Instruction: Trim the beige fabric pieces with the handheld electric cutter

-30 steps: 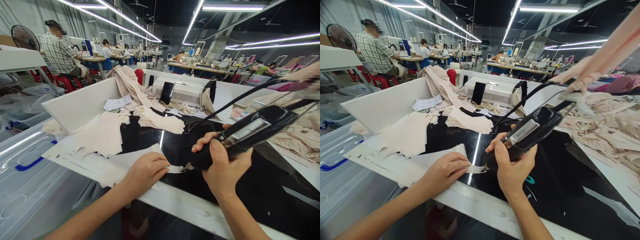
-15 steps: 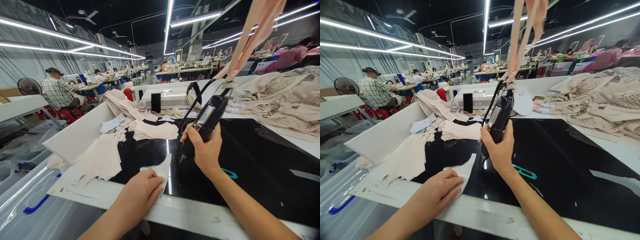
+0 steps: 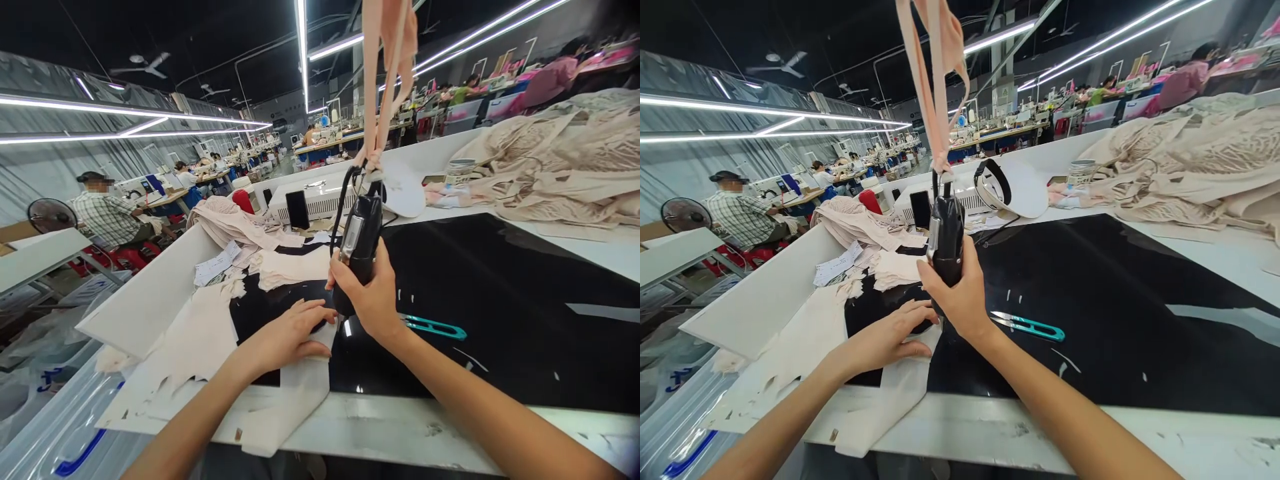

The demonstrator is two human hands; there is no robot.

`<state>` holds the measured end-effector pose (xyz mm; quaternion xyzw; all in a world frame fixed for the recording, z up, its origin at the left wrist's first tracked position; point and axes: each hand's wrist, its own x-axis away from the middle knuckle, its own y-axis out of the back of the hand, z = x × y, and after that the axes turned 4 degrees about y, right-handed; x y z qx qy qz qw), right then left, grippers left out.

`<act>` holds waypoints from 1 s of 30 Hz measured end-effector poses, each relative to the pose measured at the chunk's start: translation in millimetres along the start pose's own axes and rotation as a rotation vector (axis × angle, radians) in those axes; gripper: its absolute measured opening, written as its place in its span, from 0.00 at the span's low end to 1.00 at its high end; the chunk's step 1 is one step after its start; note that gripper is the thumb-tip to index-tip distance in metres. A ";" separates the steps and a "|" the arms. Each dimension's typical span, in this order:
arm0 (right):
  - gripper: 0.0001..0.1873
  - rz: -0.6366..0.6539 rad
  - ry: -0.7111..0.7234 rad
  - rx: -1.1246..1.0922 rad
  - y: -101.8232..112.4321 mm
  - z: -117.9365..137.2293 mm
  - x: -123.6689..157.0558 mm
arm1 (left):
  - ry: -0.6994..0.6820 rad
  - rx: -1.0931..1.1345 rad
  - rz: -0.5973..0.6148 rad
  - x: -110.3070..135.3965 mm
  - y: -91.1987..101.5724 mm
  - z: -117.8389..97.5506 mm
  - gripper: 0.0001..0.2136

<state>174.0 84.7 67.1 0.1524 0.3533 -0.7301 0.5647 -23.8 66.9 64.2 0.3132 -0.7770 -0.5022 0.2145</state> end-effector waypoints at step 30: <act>0.15 0.004 -0.018 0.038 -12.7 -3.1 9.7 | 0.087 0.035 0.084 4.4 -8.3 17.0 0.20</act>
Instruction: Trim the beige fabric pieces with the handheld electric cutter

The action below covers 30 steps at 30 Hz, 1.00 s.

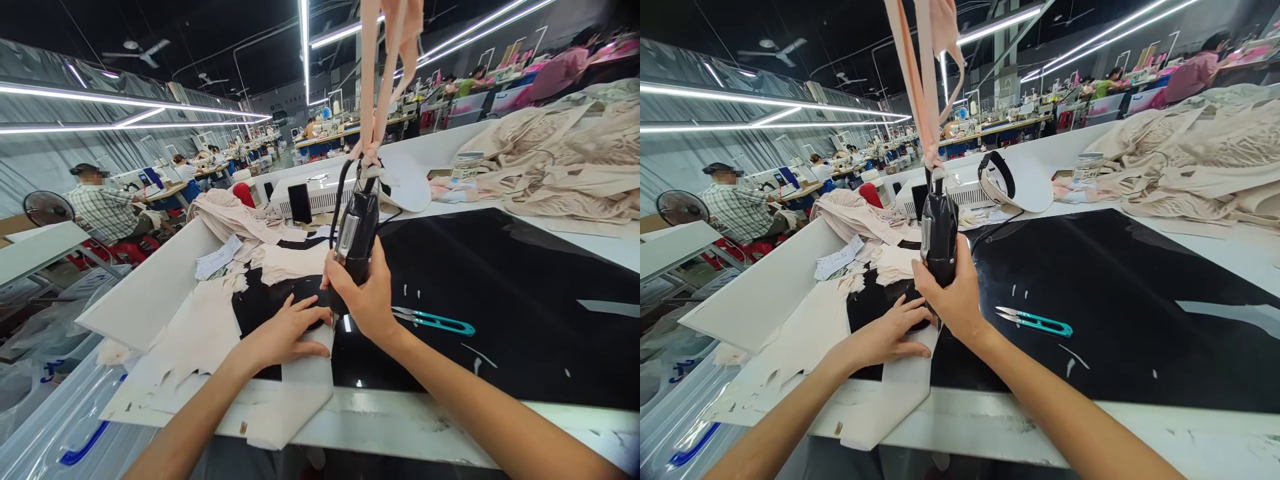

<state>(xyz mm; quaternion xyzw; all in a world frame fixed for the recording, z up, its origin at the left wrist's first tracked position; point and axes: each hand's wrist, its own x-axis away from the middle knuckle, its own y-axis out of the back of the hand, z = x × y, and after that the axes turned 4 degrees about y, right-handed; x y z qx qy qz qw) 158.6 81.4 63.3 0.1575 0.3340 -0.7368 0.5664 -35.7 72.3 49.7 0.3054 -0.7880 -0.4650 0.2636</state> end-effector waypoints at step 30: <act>0.17 0.038 -0.055 -0.037 7.4 18.8 22.1 | -0.040 -0.042 -0.116 3.5 -3.2 -3.1 0.27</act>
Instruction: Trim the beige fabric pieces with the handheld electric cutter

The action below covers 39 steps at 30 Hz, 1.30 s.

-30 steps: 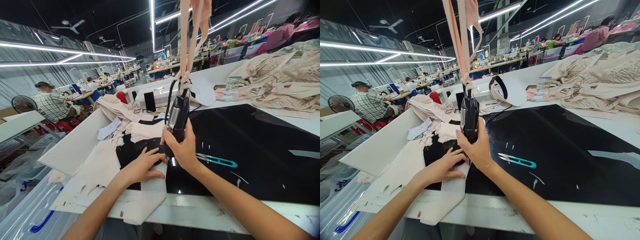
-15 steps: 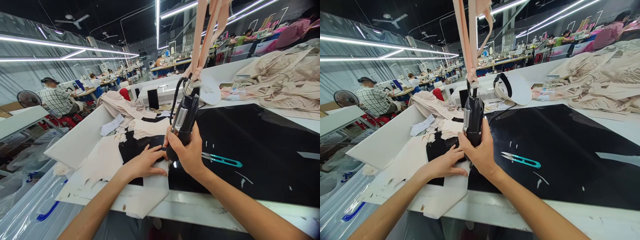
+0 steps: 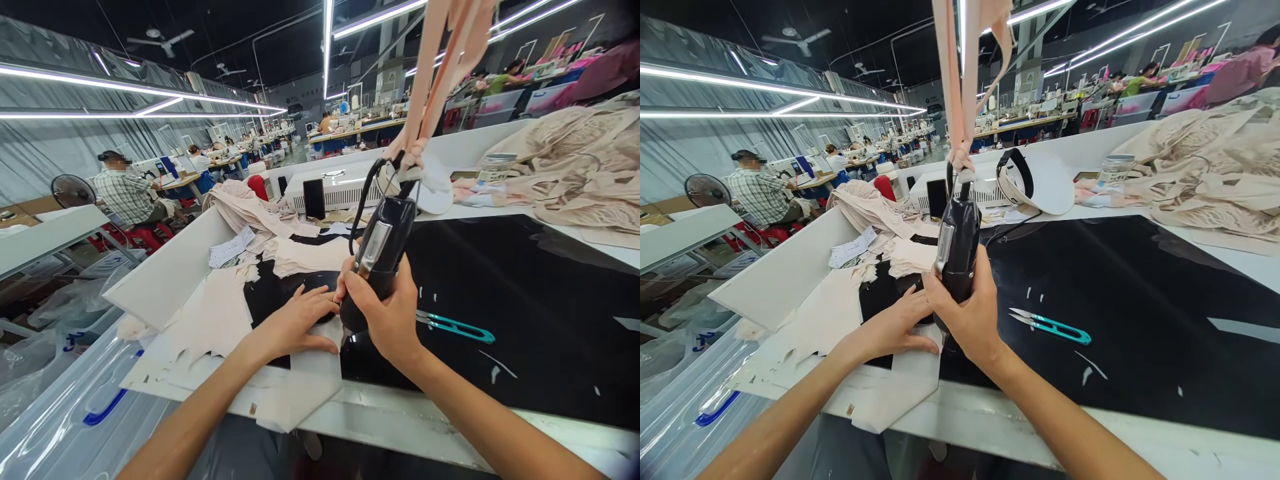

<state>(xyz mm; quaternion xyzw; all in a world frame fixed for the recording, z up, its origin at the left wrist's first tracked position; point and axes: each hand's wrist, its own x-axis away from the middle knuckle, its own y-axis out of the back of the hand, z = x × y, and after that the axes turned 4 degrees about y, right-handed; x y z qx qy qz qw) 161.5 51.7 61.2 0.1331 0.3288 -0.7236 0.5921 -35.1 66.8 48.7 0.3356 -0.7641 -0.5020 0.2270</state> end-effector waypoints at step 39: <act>0.23 0.032 0.038 -0.042 36.2 14.0 3.4 | -0.038 -0.212 -0.293 7.3 -44.3 -1.2 0.11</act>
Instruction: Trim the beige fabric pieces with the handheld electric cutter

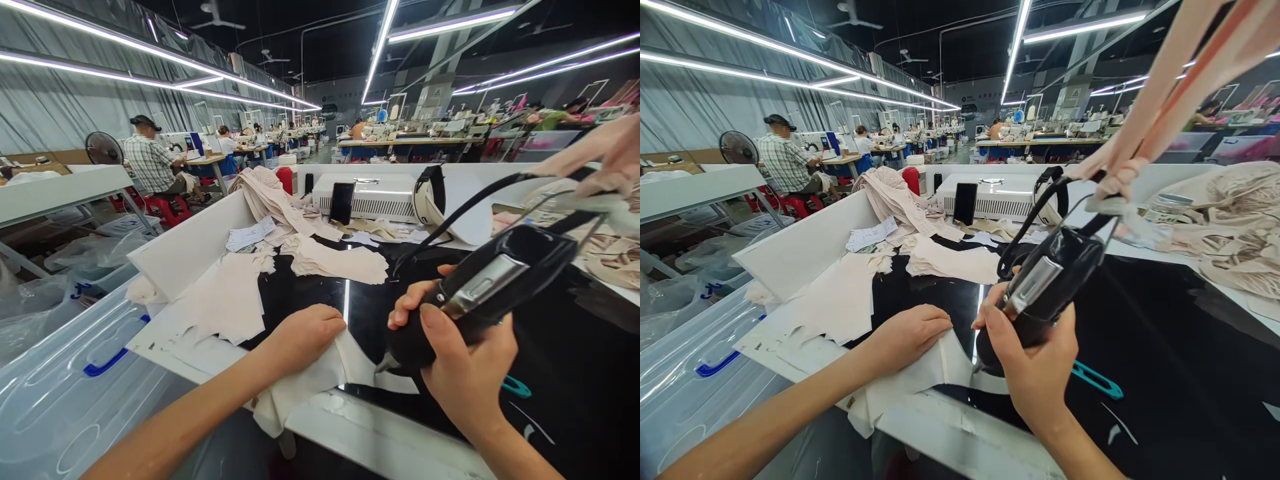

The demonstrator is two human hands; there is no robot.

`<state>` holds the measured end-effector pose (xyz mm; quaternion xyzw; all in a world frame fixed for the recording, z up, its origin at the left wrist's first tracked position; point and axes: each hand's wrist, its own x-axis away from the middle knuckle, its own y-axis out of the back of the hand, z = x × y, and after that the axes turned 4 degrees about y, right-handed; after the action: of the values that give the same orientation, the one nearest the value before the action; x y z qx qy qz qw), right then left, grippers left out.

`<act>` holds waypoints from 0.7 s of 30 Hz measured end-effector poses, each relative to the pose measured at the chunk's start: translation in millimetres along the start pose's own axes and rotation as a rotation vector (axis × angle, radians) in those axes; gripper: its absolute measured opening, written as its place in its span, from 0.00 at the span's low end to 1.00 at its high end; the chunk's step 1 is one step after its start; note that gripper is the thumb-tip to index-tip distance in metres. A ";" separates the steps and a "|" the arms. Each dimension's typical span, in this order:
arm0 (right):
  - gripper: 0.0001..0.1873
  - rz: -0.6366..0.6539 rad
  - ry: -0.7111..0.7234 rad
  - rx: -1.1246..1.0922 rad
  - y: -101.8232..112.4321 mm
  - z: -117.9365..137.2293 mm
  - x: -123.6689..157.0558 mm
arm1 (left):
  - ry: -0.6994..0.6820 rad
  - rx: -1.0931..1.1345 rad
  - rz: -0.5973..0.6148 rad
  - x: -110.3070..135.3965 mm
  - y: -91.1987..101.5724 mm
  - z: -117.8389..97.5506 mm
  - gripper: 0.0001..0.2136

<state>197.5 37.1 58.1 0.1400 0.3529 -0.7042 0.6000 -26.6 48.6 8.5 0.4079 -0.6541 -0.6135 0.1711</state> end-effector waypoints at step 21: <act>0.27 -0.102 0.004 -0.023 -20.2 4.8 -18.6 | -0.067 0.012 -0.092 21.5 0.4 -8.4 0.13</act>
<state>184.1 48.5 79.8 0.1163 0.3686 -0.7296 0.5643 -33.8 27.0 4.5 0.4177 -0.6438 -0.6301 0.1185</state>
